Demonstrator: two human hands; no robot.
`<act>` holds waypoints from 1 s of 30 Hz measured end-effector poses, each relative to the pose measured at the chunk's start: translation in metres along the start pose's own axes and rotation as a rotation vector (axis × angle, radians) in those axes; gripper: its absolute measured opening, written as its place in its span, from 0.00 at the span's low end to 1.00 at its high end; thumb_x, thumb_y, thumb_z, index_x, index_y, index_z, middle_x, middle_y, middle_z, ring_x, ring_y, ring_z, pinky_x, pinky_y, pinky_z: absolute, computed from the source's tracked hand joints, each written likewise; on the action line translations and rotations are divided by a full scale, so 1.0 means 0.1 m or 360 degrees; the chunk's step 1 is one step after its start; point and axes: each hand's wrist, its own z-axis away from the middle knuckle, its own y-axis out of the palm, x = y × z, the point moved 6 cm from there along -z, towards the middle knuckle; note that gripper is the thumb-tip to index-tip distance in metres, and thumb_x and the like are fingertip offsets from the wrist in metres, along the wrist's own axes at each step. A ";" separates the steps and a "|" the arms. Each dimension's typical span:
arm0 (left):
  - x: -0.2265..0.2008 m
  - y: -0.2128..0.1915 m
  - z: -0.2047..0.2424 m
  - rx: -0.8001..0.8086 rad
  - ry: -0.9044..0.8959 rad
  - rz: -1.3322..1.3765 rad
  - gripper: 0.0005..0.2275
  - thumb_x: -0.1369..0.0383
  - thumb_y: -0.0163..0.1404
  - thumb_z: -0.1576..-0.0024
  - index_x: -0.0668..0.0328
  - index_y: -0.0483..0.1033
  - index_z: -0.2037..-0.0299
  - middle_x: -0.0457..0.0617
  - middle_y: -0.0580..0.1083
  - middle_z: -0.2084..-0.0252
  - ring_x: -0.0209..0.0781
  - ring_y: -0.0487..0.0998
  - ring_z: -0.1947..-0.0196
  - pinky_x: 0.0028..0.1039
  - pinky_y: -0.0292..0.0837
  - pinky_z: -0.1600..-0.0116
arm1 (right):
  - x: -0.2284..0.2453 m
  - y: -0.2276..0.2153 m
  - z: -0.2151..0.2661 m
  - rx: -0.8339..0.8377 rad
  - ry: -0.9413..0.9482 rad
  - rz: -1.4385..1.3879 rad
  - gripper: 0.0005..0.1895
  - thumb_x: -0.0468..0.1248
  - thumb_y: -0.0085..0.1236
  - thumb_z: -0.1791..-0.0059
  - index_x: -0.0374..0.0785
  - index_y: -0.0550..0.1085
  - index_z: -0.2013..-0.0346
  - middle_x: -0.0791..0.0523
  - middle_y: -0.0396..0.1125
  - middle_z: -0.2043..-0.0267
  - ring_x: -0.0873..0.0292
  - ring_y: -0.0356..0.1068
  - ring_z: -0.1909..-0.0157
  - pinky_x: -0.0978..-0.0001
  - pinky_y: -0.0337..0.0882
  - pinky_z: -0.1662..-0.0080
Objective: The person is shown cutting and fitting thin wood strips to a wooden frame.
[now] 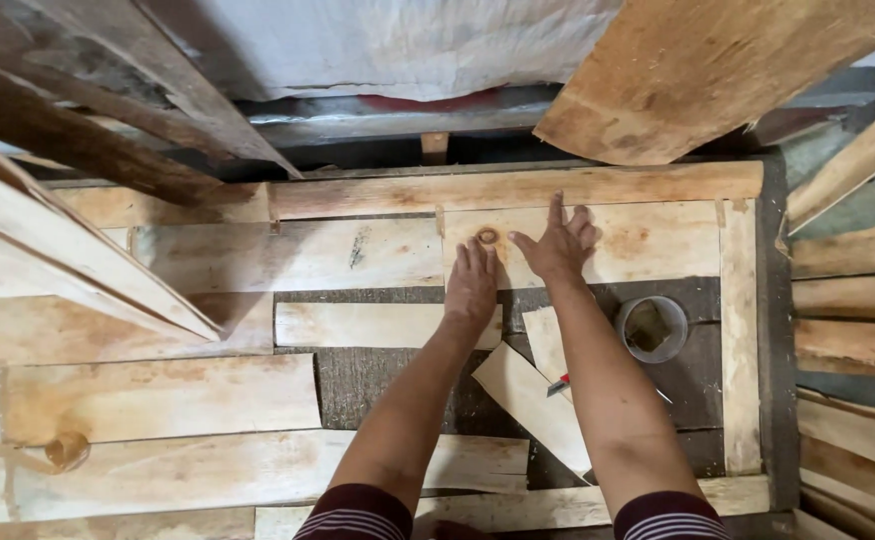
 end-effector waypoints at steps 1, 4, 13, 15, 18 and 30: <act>-0.02 0.06 -0.04 -0.0001 -0.0013 0.0003 0.31 0.67 0.40 0.34 0.69 0.40 0.23 0.74 0.45 0.24 0.69 0.44 0.24 0.44 0.44 0.23 | 0.02 -0.01 0.01 0.0001 -0.0013 0.0003 0.65 0.66 0.69 0.60 0.58 0.39 0.20 0.43 0.30 0.21 0.35 0.35 0.24 0.32 0.48 0.31; -0.01 0.06 -0.06 -0.0055 -0.0158 0.0294 0.30 0.68 0.40 0.34 0.67 0.41 0.24 0.73 0.44 0.23 0.72 0.42 0.24 0.44 0.45 0.24 | 0.02 -0.01 0.01 0.0034 0.0008 0.0009 0.65 0.66 0.68 0.60 0.58 0.39 0.20 0.44 0.30 0.21 0.35 0.36 0.24 0.32 0.50 0.32; -0.17 0.13 -0.01 -0.0221 -0.0356 0.0354 0.32 0.67 0.43 0.36 0.67 0.43 0.24 0.77 0.40 0.24 0.76 0.39 0.24 0.49 0.45 0.24 | 0.01 -0.02 0.02 0.0019 0.0003 0.0043 0.65 0.66 0.68 0.59 0.56 0.37 0.20 0.44 0.30 0.21 0.36 0.35 0.24 0.32 0.51 0.33; -0.18 0.07 0.04 -0.0199 -0.0376 0.0389 0.31 0.67 0.43 0.36 0.67 0.43 0.24 0.78 0.40 0.24 0.77 0.39 0.24 0.51 0.45 0.25 | 0.00 0.00 0.01 0.0042 0.0005 0.0053 0.65 0.66 0.67 0.58 0.55 0.36 0.20 0.43 0.29 0.21 0.36 0.35 0.23 0.32 0.52 0.33; -0.19 0.10 0.01 -0.0210 -0.0396 0.0418 0.32 0.69 0.44 0.38 0.66 0.42 0.25 0.77 0.40 0.24 0.75 0.38 0.24 0.49 0.44 0.24 | 0.00 -0.02 0.00 0.0064 0.0000 0.0053 0.65 0.67 0.66 0.58 0.56 0.35 0.20 0.44 0.28 0.21 0.36 0.34 0.23 0.32 0.51 0.33; 0.26 0.15 -0.11 -0.0109 -0.0218 0.0550 0.27 0.73 0.49 0.37 0.49 0.58 0.27 0.57 0.58 0.26 0.55 0.63 0.35 0.31 0.68 0.34 | -0.15 0.05 -0.12 0.0101 -0.0006 -0.0078 0.57 0.56 0.65 0.52 0.59 0.37 0.20 0.47 0.25 0.20 0.36 0.29 0.22 0.31 0.44 0.30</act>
